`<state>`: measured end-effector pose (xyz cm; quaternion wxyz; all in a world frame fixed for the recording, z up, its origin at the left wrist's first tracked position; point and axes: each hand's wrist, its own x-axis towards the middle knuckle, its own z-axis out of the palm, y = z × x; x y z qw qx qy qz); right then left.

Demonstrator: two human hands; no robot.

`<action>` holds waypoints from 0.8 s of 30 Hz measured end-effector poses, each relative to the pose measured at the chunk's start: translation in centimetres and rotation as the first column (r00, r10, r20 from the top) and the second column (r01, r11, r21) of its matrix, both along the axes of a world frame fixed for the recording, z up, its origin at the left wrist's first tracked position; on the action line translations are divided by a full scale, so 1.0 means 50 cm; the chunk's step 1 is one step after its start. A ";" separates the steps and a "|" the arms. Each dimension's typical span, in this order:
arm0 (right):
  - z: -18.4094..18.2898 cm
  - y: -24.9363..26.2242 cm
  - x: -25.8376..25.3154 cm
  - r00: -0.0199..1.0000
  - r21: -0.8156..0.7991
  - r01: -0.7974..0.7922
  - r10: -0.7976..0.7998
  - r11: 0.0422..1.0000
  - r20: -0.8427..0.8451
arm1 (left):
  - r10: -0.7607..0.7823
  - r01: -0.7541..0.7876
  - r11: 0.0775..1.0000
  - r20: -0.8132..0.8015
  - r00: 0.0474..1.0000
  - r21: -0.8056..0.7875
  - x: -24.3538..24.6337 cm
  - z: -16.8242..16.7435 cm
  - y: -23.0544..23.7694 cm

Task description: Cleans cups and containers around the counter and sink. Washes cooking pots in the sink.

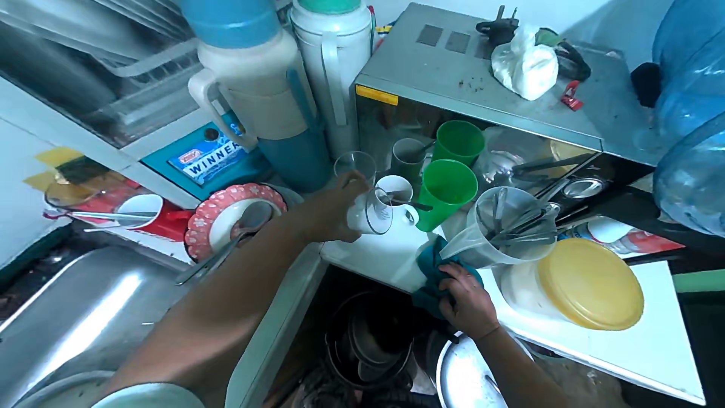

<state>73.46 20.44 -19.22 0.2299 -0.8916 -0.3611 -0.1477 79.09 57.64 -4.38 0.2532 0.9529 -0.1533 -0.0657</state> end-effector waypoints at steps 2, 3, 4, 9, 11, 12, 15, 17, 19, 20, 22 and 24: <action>0.000 0.001 0.001 1.000 0.002 -0.001 0.001 1.000 -0.001 | 0.059 -0.055 0.997 0.079 0.995 -0.058 -0.031 0.007 0.000; 0.000 0.000 0.000 1.000 0.001 0.001 -0.001 1.000 -0.005 | 0.107 -0.089 0.988 0.153 0.982 -0.123 -0.052 0.002 -0.001; 0.000 -0.001 -0.001 1.000 -0.001 0.003 -0.003 1.000 -0.009 | 0.175 -0.126 0.969 0.228 0.958 -0.214 -0.075 -0.011 -0.004; -0.006 -0.001 0.001 1.000 -0.008 0.003 -0.003 1.000 -0.006 | 0.525 -0.292 0.643 0.129 0.841 -0.708 -0.144 -0.113 -0.062; -0.006 -0.003 0.002 1.000 -0.007 0.006 -0.006 1.000 0.001 | 0.578 -0.335 0.519 0.034 0.815 -0.786 -0.140 -0.151 -0.086; -0.006 -0.003 0.002 1.000 -0.009 0.007 -0.007 1.000 0.001 | 0.598 -0.357 0.486 0.006 0.801 -0.798 -0.135 -0.163 -0.095; -0.006 -0.001 0.001 1.000 -0.016 0.007 -0.007 1.000 -0.005 | 0.624 -0.421 0.423 -0.078 0.777 -0.803 -0.126 -0.179 -0.112; -0.005 0.000 0.001 1.000 -0.019 0.005 -0.005 1.000 0.000 | 0.643 -0.442 0.392 -0.103 0.759 -0.807 -0.116 -0.189 -0.122; -0.005 0.000 0.002 1.000 -0.015 0.001 -0.001 1.000 -0.003 | 0.656 -0.429 0.353 -0.108 0.747 -0.831 -0.100 -0.207 -0.129; -0.005 0.000 0.002 1.000 -0.010 -0.003 0.003 1.000 -0.004 | 0.660 -0.429 0.338 -0.114 0.743 -0.838 -0.093 -0.212 -0.132; -0.005 0.002 0.001 1.000 -0.005 -0.004 0.004 1.000 -0.013 | 0.670 -0.435 0.337 -0.112 0.734 -0.835 -0.084 -0.215 -0.139; -0.003 0.004 0.000 1.000 -0.003 0.000 -0.001 1.000 -0.018 | 0.670 -0.432 0.377 -0.080 0.738 -0.819 -0.080 -0.213 -0.144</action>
